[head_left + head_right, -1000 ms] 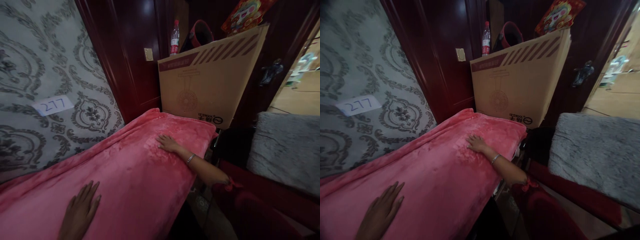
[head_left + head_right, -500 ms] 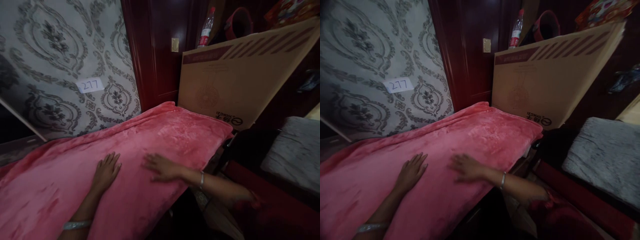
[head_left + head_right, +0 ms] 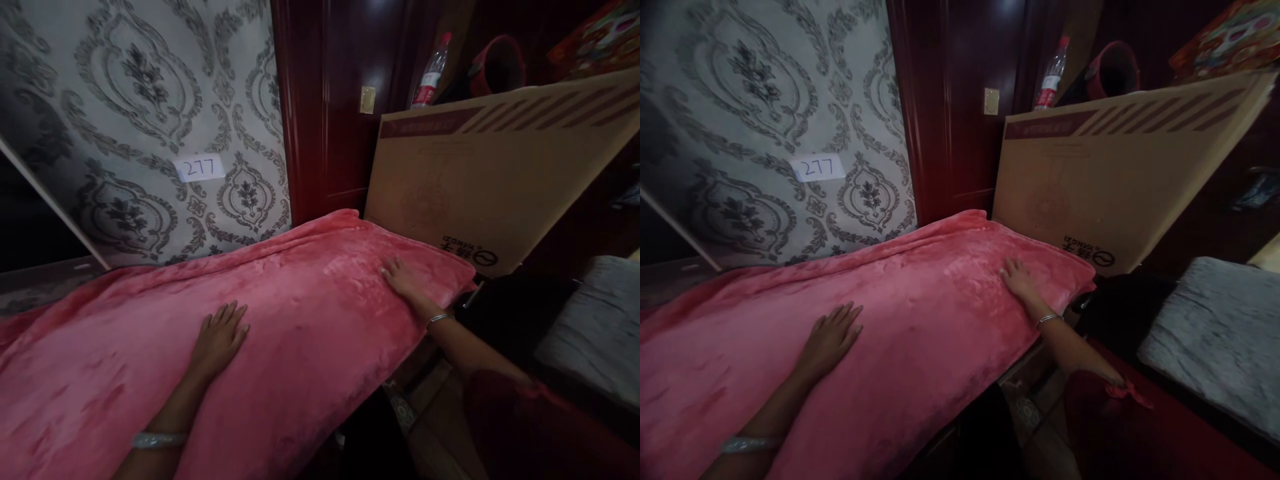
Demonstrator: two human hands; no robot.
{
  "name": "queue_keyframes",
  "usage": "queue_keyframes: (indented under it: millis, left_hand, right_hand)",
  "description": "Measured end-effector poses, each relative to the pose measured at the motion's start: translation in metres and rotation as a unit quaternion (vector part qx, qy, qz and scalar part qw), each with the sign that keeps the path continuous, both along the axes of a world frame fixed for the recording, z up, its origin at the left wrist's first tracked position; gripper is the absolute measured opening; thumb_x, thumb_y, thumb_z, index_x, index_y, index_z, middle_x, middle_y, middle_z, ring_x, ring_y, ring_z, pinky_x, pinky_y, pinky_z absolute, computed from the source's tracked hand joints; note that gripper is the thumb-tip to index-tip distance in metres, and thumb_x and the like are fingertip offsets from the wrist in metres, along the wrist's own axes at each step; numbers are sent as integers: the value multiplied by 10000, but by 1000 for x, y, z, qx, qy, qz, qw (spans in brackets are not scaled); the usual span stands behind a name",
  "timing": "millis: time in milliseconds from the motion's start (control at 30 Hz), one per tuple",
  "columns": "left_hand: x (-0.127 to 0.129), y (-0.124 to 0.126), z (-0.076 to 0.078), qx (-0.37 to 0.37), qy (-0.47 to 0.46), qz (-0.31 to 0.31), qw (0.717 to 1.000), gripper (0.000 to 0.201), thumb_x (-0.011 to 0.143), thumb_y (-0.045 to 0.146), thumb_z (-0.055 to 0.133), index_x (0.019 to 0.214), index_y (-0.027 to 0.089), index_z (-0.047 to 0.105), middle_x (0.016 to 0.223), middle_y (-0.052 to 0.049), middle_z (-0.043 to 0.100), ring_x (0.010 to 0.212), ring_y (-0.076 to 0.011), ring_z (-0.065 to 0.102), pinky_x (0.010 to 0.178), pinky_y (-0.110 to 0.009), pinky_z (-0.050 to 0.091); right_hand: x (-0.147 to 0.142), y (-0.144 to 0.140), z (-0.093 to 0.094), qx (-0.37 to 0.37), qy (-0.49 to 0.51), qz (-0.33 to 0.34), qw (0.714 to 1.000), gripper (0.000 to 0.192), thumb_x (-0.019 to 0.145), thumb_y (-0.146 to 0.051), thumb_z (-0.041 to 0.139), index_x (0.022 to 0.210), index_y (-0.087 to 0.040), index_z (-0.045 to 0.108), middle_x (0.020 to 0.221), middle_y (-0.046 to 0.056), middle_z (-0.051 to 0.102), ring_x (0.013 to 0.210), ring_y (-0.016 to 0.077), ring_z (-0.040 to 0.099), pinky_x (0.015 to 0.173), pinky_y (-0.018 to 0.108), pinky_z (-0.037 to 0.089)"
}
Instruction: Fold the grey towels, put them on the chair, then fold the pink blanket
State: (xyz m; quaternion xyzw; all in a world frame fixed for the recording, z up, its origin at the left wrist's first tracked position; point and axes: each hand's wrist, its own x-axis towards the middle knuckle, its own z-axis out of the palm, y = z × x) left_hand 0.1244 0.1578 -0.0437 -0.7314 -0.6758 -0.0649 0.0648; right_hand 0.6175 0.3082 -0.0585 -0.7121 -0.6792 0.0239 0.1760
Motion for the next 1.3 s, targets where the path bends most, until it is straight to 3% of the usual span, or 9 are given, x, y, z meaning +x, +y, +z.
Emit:
queue_keyframes:
  millis: [133,267,533,667,800,1000,1100,1167,1300]
  left_hand:
    - [-1,-1,-1,1,-5,0,1000,540,998,374,383,1503,218,492,1603,-128,395,1505,-317,333,1194,-577,289]
    - [-2,-1,-3,3,-16,3,1000,539,998,391,391,1503,232,494,1609,-116,389,1509,-310,329,1207,-568,273]
    - [-3,-3,-1,-2,-35,7,999,536,993,408,401,1494,248,506,1598,-107,413,1506,-304,336,1211,-569,265]
    - [-11,-2,-8,25,-78,3,997,568,1012,377,319,1544,205,423,1621,-114,368,1510,-265,335,1222,-541,265]
    - [-15,0,-13,38,-102,5,994,561,1016,334,271,1526,180,450,1612,-114,391,1501,-235,352,1227,-496,271]
    - [-3,-4,-5,14,-78,2,997,536,1006,356,358,1499,188,484,1596,-130,420,1494,-278,359,1214,-524,282]
    - [2,-8,-2,19,-82,-6,996,505,1007,341,382,1471,194,516,1574,-139,454,1477,-285,380,1199,-520,303]
    - [2,-12,-2,30,-85,-10,996,473,1007,325,397,1435,196,551,1534,-144,501,1449,-285,413,1187,-510,319]
    - [5,-21,0,61,-72,-27,995,403,1013,304,399,1325,189,627,1394,-161,599,1326,-277,516,1126,-481,373]
  right_hand:
    - [18,15,-4,-43,-8,-47,998,634,1028,-456,265,1590,-169,328,1638,190,296,1528,342,228,1173,631,248]
    - [-6,37,4,-67,-27,-41,997,651,1028,-453,260,1594,-138,322,1641,217,269,1524,353,233,1186,622,213]
    - [-152,31,16,-56,-61,221,972,577,1036,-510,372,1577,-309,381,1667,38,275,1536,221,223,1245,408,150]
    - [-226,-41,14,-20,-41,488,872,721,1006,-608,433,1611,-235,305,1677,122,193,1555,281,141,1249,488,122]
    - [-254,-137,13,-18,-6,661,750,744,954,-567,584,1591,-265,345,1677,109,200,1556,293,128,1249,548,121]
    - [-251,-241,12,-87,61,782,614,538,1017,-321,529,1541,-366,417,1646,-11,306,1559,202,99,1269,515,122]
    - [-246,-255,19,-171,133,798,562,551,1029,-361,495,1564,-390,368,1533,-27,507,1492,169,334,1261,433,196]
    - [-244,-242,24,-177,213,743,610,562,1007,-454,506,1548,-330,416,1457,28,588,1355,190,527,1190,401,347]
    - [-242,-165,23,-48,276,518,808,565,1003,-504,396,1506,-261,483,1467,99,568,1360,268,517,1153,490,389]
